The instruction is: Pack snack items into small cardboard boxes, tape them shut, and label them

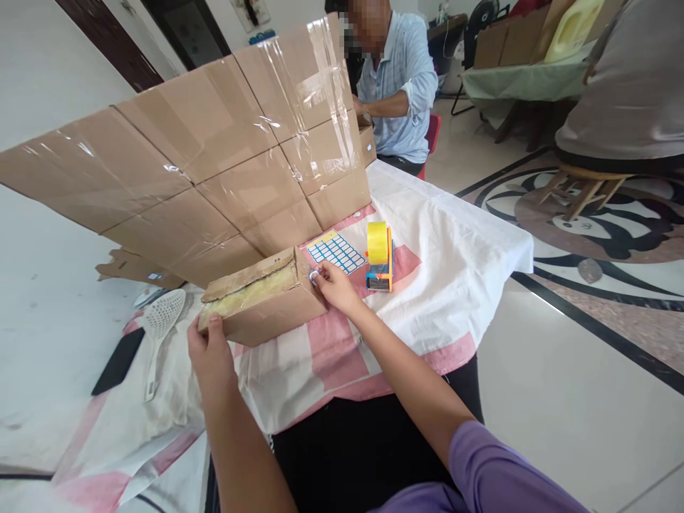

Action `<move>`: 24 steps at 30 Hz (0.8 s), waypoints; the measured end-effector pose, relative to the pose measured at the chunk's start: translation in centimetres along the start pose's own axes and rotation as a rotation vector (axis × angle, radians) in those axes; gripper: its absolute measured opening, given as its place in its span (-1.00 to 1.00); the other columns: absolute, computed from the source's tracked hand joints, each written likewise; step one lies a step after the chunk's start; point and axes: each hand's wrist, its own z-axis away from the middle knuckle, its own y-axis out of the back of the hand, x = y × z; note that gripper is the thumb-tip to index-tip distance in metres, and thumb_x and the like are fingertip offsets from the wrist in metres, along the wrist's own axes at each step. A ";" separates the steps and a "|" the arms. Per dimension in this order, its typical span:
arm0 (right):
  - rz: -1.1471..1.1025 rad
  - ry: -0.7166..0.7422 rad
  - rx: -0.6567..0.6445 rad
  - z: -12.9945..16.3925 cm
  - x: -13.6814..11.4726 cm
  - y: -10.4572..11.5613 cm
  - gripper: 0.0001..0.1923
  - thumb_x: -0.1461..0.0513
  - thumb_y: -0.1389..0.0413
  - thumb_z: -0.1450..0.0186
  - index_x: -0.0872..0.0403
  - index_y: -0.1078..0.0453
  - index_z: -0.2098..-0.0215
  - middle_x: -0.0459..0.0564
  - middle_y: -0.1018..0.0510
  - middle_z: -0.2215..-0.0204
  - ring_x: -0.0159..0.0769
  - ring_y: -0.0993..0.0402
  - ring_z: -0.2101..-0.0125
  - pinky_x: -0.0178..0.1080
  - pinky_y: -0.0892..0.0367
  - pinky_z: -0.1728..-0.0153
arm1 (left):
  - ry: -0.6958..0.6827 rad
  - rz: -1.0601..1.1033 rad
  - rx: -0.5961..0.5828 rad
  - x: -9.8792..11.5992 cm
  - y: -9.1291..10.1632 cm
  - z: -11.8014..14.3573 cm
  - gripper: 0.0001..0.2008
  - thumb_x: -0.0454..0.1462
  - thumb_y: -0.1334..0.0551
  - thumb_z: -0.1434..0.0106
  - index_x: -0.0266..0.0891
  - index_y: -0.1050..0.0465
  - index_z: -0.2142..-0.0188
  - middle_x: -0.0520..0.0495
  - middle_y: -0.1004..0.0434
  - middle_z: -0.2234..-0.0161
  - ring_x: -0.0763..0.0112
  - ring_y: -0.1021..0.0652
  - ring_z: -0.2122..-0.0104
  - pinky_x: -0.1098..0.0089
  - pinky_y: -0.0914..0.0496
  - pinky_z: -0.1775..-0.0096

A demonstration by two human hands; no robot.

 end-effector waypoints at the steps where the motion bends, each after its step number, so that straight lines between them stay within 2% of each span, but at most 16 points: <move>1: 0.000 -0.002 -0.001 0.0 0.0 0.0 -0.92 0.29 -0.06 -0.26 0.01 -0.22 0.38 -0.22 -0.31 0.53 -0.35 -0.24 0.49 -0.31 -0.13 0.41 | -0.007 -0.010 0.031 0.6 0.1 0.3 -0.48 -0.06 -0.16 -0.34 -0.29 -0.30 -0.19 -0.21 -0.47 -0.10 0.20 -0.52 -0.01 0.21 -0.42 -0.03; 4: -0.004 -0.008 -0.002 0.0 0.0 -0.1 -0.91 0.28 -0.08 -0.25 0.01 -0.22 0.37 -0.22 -0.30 0.54 -0.35 -0.24 0.50 -0.30 -0.13 0.42 | -0.145 -0.075 0.130 3.9 -0.1 1.9 -0.40 -0.08 -0.28 -0.26 -0.24 -0.27 -0.23 -0.24 -0.38 -0.21 0.09 -0.41 -0.17 0.10 -0.25 -0.21; 6: -0.008 -0.015 -0.005 -0.1 0.1 -0.1 -0.91 0.27 -0.08 -0.25 0.01 -0.21 0.37 -0.22 -0.30 0.54 -0.35 -0.23 0.51 -0.30 -0.13 0.43 | -0.327 -0.159 0.125 6.8 -0.8 3.2 -0.52 -0.08 -0.28 -0.28 -0.18 -0.37 -0.15 -0.20 -0.42 -0.18 0.06 -0.36 -0.23 0.04 -0.15 -0.26; 8: -0.016 -0.020 -0.013 -0.2 0.2 -0.1 -0.91 0.27 -0.08 -0.24 0.01 -0.21 0.36 -0.23 -0.30 0.55 -0.35 -0.23 0.52 -0.31 -0.13 0.44 | -0.478 -0.243 0.044 9.6 -1.9 4.4 -0.66 -0.07 -0.25 -0.32 -0.12 -0.47 -0.03 -0.14 -0.50 -0.12 0.05 -0.39 -0.20 -0.05 0.01 -0.30; 11: -0.038 -0.024 -0.029 -0.3 0.5 -0.1 -0.90 0.26 -0.09 -0.24 0.01 -0.21 0.34 -0.22 -0.31 0.53 -0.36 -0.25 0.50 -0.31 -0.16 0.42 | -0.640 -0.332 -0.182 12.2 -3.7 5.3 -0.67 -0.08 -0.25 -0.32 -0.07 -0.47 -0.04 -0.13 -0.53 -0.11 0.05 -0.43 -0.16 -0.10 0.19 -0.32; 13: -0.060 -0.028 -0.043 -0.5 0.7 0.0 -0.89 0.25 -0.09 -0.24 0.02 -0.21 0.32 -0.21 -0.34 0.50 -0.36 -0.28 0.48 -0.31 -0.19 0.39 | -0.716 -0.391 -0.292 12.7 -4.6 5.4 -0.61 -0.09 -0.27 -0.30 -0.07 -0.44 -0.10 -0.17 -0.47 -0.18 0.03 -0.42 -0.17 -0.09 0.17 -0.31; 15: -0.084 -0.037 -0.063 -0.5 0.8 0.0 -0.88 0.25 -0.10 -0.24 0.02 -0.21 0.31 -0.21 -0.35 0.49 -0.35 -0.31 0.45 -0.31 -0.22 0.37 | -0.750 -0.440 -0.331 12.6 -5.0 5.5 -0.57 -0.10 -0.28 -0.27 -0.07 -0.43 -0.13 -0.19 -0.41 -0.24 0.00 -0.40 -0.19 -0.07 0.07 -0.28; 19: -0.128 -0.057 -0.114 -0.6 0.9 0.3 -0.87 0.24 -0.10 -0.25 0.02 -0.20 0.31 -0.21 -0.36 0.48 -0.36 -0.31 0.44 -0.32 -0.23 0.37 | -0.740 -0.447 -0.313 12.0 -5.3 5.8 -0.54 -0.09 -0.28 -0.27 -0.09 -0.42 -0.14 -0.19 -0.38 -0.26 -0.01 -0.39 -0.20 0.00 -0.08 -0.21; 24: -0.171 -0.078 -0.190 -0.5 0.7 0.8 -0.81 0.25 -0.15 -0.22 0.02 -0.17 0.31 -0.23 -0.37 0.45 -0.40 -0.32 0.42 -0.35 -0.27 0.37 | -0.743 -0.447 -0.291 11.6 -5.3 6.2 -0.53 -0.06 -0.27 -0.27 -0.08 -0.42 -0.15 -0.19 -0.37 -0.27 -0.02 -0.39 -0.19 0.03 -0.09 -0.19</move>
